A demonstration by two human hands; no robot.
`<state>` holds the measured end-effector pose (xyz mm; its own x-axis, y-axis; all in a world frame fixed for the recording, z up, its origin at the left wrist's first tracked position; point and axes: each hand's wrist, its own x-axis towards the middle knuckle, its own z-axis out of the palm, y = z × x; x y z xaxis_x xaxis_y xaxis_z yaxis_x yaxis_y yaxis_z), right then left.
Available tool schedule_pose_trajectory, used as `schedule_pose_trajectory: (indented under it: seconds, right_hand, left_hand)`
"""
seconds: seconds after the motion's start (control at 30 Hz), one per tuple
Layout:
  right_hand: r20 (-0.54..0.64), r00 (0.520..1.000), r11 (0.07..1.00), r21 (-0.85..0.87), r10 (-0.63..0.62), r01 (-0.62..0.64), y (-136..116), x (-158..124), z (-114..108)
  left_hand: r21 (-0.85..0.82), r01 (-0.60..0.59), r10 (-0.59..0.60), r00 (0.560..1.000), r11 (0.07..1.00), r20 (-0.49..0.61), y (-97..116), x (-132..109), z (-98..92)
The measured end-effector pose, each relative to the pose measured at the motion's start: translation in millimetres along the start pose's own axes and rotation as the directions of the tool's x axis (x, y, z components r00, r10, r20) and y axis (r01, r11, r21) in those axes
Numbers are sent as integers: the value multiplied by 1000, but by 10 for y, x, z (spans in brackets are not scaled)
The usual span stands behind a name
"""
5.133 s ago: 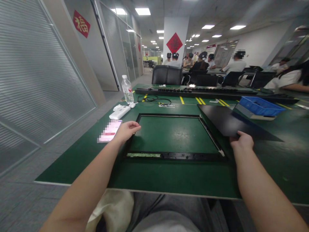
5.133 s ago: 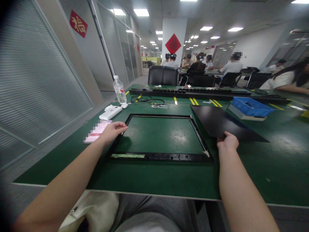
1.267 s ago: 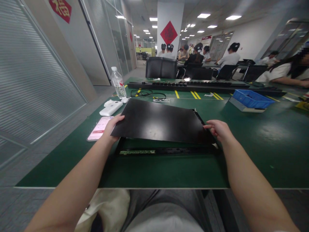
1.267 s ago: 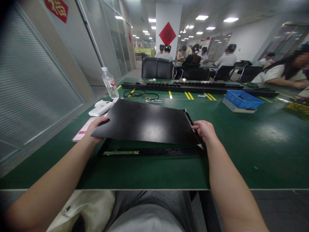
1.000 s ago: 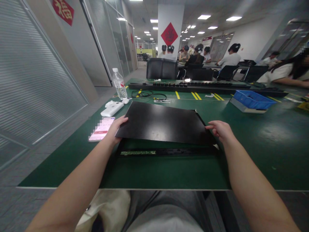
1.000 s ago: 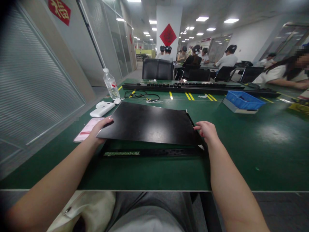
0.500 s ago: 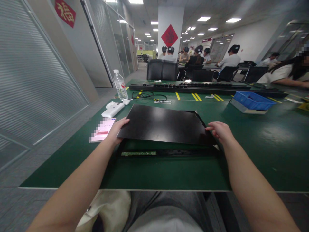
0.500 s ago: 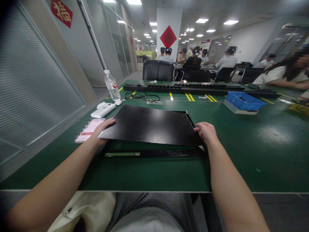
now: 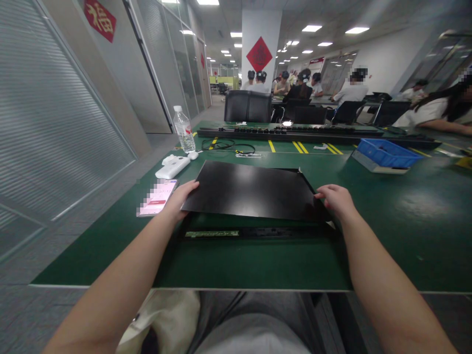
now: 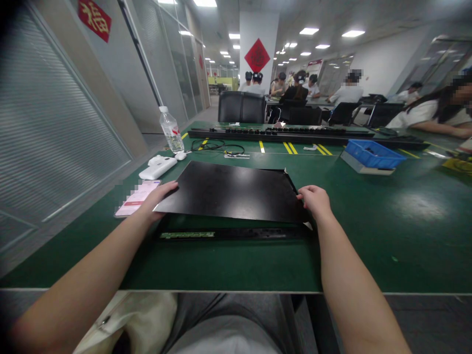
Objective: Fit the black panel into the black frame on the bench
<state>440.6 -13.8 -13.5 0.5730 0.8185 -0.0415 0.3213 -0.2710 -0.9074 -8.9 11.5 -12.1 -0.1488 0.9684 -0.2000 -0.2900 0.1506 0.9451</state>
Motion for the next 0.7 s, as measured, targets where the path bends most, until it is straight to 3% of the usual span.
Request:
schedule_pose_trajectory:
  seconds: [0.33, 0.5, 0.7]
  right_hand:
    - [16, 997, 965, -249, -81, 82, 25, 1, -19]
    - [12, 997, 951, -299, -79, 80, -43, -54, -24]
    - [22, 995, 929, -356, -97, 98, -46, -66, -24]
  left_hand:
    - [24, -74, 74, 997, 997, 4, -4, 13, -7]
    - [47, -63, 64, 998, 997, -20, 37, -9, 20]
    - [50, -92, 90, 995, 994, 34, -5, 25, -20]
